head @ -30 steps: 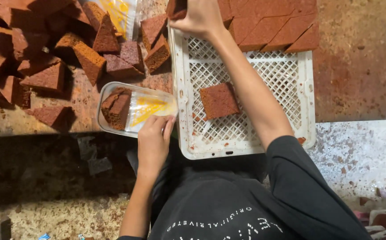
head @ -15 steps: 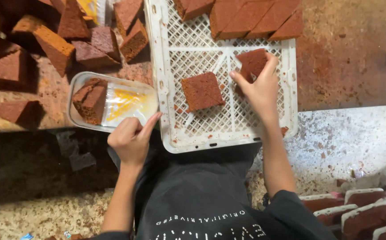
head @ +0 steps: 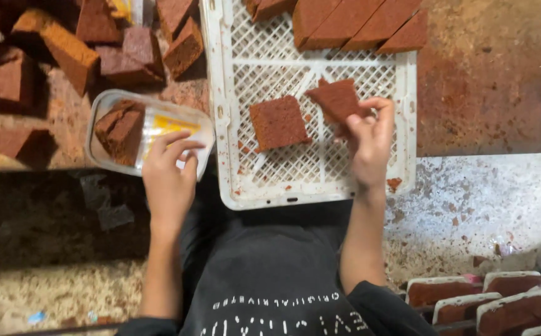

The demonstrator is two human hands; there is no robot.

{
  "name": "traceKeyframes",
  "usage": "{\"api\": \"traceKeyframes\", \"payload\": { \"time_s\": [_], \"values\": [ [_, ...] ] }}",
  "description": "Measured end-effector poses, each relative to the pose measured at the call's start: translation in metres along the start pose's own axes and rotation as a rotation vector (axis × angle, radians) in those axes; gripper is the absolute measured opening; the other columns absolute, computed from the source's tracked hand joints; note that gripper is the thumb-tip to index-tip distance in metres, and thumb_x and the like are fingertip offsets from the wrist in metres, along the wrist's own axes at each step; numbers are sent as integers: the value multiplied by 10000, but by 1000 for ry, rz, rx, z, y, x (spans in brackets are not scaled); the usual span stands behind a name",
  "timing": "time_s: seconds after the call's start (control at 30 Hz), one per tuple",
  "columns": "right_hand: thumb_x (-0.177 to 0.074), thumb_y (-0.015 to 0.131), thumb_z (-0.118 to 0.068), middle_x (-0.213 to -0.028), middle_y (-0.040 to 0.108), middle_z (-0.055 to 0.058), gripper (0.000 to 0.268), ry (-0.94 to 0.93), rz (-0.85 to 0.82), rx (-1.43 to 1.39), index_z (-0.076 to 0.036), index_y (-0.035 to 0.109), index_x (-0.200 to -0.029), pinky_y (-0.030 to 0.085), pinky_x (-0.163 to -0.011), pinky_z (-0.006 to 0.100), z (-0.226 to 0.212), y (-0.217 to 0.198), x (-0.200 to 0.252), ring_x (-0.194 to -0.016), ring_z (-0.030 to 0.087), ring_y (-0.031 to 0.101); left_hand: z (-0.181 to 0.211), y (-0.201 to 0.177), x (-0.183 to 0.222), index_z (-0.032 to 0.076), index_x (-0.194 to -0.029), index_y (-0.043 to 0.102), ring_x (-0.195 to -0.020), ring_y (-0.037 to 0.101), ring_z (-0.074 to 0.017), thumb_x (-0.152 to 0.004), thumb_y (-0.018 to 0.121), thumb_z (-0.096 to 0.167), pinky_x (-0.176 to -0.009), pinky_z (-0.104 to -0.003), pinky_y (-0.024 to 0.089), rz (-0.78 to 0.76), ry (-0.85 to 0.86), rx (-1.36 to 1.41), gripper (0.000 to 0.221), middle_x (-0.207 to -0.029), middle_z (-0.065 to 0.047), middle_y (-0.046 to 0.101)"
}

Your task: Packing diamond-shaped cake pieces from a production tray into a plastic container

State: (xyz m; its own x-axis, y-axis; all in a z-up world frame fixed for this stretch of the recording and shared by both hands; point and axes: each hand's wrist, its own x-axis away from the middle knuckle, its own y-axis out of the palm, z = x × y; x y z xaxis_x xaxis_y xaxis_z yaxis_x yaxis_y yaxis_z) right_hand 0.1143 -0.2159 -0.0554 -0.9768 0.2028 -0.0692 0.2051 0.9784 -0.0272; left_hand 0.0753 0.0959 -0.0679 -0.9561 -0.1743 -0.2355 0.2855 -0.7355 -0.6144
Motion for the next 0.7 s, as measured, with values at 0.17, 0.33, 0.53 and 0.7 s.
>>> {"api": "traceKeyframes", "payload": {
  "time_s": [0.17,0.33,0.53,0.7],
  "values": [
    [-945,663,-177,-1109,659,191,319,-165,-250,-95,-12,584,-1207,597,-856,397,-36,81,49,-1019,278,696,26,-1,0,146,-1120,785,-992,724,-310,-749,636,-125,-819,-386,571,-19,55,48,483,-1094,-63,747],
    [-894,758,-104,-1051,734,101,227,-271,-198,226,-67,724,-1115,613,-794,360,-49,106,61,-952,254,738,24,4,6,211,-1237,758,-912,692,-250,-749,772,-26,-851,-388,526,139,142,-215,543,-991,17,750],
    [-1016,632,-163,-1167,649,146,231,-33,-14,157,-34,647,-1206,531,-898,365,-29,79,44,-1041,230,629,-27,20,3,87,-861,563,-1009,672,-285,-808,735,-101,-915,-352,553,328,194,-263,260,-1204,-70,647],
    [-1018,626,-128,-1267,539,110,307,138,-15,-106,-21,548,-1295,645,-769,281,16,44,31,-936,174,657,-19,6,-2,101,-908,614,-796,723,-355,-824,735,-62,-719,-433,566,41,35,-158,220,-886,-111,689]
  ]
}}
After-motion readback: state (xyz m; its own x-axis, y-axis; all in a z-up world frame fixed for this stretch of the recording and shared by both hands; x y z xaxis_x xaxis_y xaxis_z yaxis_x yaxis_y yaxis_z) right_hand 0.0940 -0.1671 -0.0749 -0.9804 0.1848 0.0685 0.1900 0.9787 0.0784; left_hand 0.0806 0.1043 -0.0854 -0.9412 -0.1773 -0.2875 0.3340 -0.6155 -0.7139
